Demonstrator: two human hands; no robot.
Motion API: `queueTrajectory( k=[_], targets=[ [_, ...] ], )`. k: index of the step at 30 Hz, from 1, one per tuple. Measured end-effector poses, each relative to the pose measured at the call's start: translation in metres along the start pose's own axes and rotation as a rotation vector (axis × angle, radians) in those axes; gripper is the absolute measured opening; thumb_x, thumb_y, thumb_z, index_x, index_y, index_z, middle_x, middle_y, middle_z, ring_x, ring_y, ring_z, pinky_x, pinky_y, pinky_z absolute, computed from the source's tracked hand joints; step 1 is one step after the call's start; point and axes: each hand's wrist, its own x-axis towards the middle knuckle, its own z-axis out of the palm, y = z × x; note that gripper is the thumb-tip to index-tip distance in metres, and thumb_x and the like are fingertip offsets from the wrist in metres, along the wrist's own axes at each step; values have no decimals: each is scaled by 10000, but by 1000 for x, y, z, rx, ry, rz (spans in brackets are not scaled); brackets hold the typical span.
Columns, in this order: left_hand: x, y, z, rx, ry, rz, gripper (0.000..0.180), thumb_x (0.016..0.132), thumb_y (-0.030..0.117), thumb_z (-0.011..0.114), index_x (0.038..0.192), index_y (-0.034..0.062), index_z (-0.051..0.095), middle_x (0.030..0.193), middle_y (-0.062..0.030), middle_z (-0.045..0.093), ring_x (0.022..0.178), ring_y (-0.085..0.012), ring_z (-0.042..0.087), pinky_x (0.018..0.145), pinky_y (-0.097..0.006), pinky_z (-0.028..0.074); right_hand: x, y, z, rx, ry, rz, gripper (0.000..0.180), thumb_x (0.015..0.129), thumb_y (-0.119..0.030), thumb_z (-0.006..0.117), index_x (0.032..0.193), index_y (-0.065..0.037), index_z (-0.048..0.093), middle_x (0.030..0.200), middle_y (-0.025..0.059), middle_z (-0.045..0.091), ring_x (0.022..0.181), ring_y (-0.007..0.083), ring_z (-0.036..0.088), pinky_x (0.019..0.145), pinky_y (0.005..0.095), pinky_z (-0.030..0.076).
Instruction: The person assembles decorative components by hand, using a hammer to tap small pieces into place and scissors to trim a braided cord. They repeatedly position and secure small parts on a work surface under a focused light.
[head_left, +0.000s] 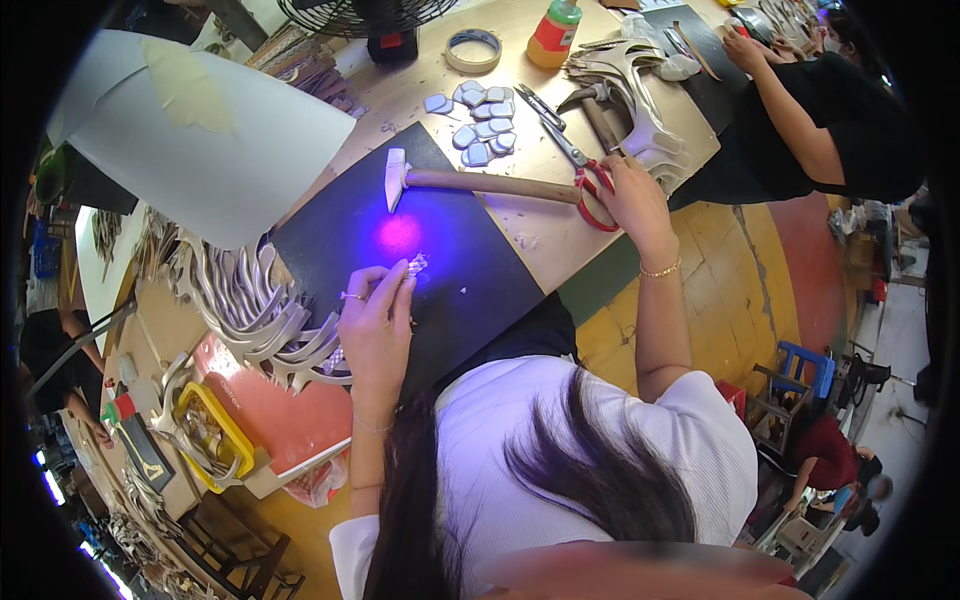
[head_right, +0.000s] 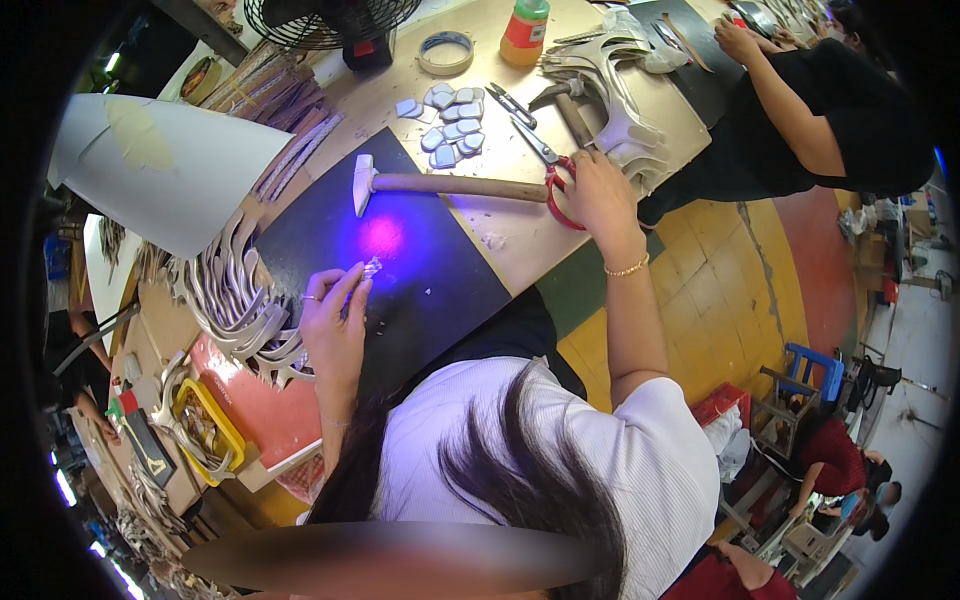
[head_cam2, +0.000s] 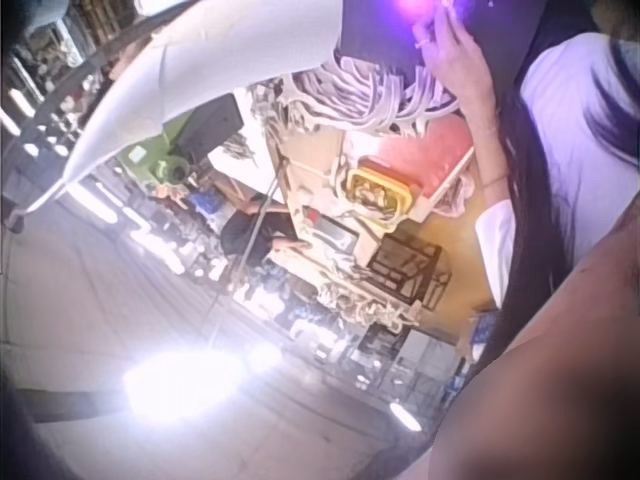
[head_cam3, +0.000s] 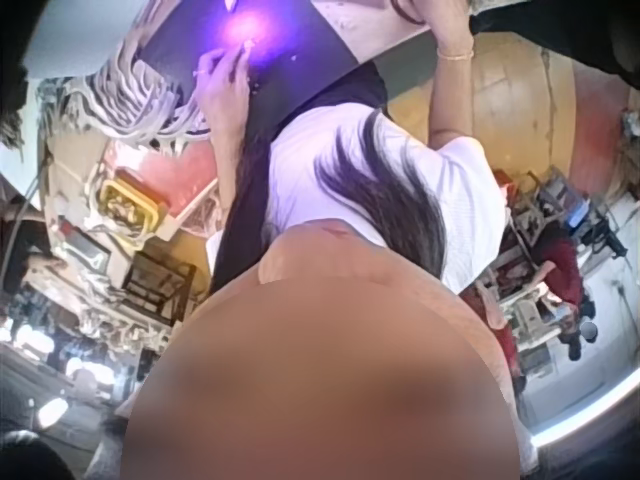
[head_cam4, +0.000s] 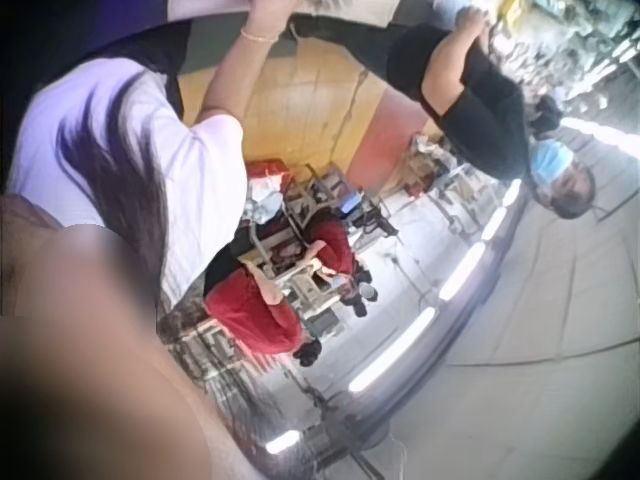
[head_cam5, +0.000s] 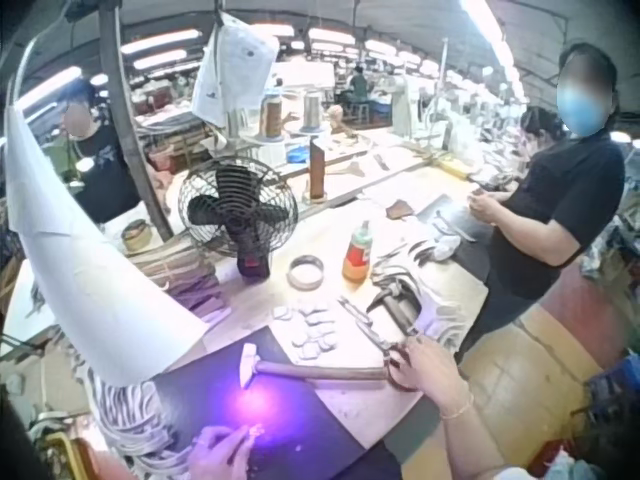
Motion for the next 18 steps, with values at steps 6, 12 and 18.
queueTrajectory(
  k=[6, 12, 18],
  targets=[
    [-1, -5, 2, 49, 36, 86, 215, 880, 63, 738, 1092, 35, 748, 944, -90, 614, 706, -206, 600, 642, -344, 490, 1, 20, 36, -51, -13, 19, 437, 763, -76, 680, 1181, 19, 595, 1148, 243, 619, 980, 409, 670, 860, 473, 552],
    [-4, 0, -4, 70, 47, 53, 207, 859, 57, 754, 1060, 10, 738, 920, -98, 625, 737, -226, 613, 665, -348, 492, -8, 33, 11, -71, 98, 64, 369, 810, -237, 712, 1054, 31, 646, 1160, 202, 626, 993, 402, 674, 835, 470, 556],
    [0, 3, -12, 23, 61, 217, 194, 818, 15, 790, 1001, 7, 726, 969, -100, 648, 795, -210, 654, 700, -311, 535, -40, 7, -17, 536, 239, -252, 701, 673, -465, 887, 1153, -25, 626, 943, 40, 600, 819, 174, 608, 712, 315, 492]
  ],
)
